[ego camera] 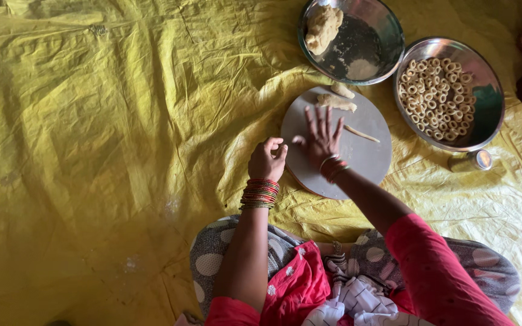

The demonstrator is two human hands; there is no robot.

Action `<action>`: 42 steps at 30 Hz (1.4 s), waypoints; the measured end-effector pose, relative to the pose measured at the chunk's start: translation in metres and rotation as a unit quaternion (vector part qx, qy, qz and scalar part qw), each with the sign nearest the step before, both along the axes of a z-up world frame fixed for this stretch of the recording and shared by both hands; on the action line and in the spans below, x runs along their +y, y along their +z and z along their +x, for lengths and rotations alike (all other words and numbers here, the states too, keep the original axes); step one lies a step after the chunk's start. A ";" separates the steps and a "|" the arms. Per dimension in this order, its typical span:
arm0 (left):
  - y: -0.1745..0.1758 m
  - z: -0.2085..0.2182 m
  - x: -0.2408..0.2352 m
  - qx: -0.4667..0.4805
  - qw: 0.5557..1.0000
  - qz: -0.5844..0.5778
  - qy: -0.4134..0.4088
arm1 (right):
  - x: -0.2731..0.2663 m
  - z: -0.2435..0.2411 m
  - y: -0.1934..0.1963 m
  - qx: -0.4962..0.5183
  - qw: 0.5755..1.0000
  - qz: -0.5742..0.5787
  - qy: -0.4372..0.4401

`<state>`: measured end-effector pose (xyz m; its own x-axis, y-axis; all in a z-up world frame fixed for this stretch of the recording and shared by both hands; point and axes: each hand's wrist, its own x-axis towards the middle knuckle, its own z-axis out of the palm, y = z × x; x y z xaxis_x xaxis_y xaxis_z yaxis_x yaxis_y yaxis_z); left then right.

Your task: The person sits on a yellow tarp and shapes dough into small rings. They roll small pieces of dough into thin strips, then join the ends to form rings, placing the finished pieces into a metal bowl.

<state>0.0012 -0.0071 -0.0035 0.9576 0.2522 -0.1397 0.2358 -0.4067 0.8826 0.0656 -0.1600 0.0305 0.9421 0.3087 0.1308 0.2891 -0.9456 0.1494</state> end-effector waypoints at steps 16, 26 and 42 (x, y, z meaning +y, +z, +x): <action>0.002 0.000 -0.001 -0.020 1.000 0.010 -0.001 | 0.001 -0.003 -0.014 0.054 0.997 0.045 -0.012; -0.011 0.003 -0.005 -0.024 0.999 0.009 0.025 | 0.007 0.019 0.009 0.035 0.990 0.120 -0.061; -0.015 0.005 0.002 -0.057 0.995 0.044 0.074 | 0.015 0.022 0.017 0.025 0.995 0.089 -0.049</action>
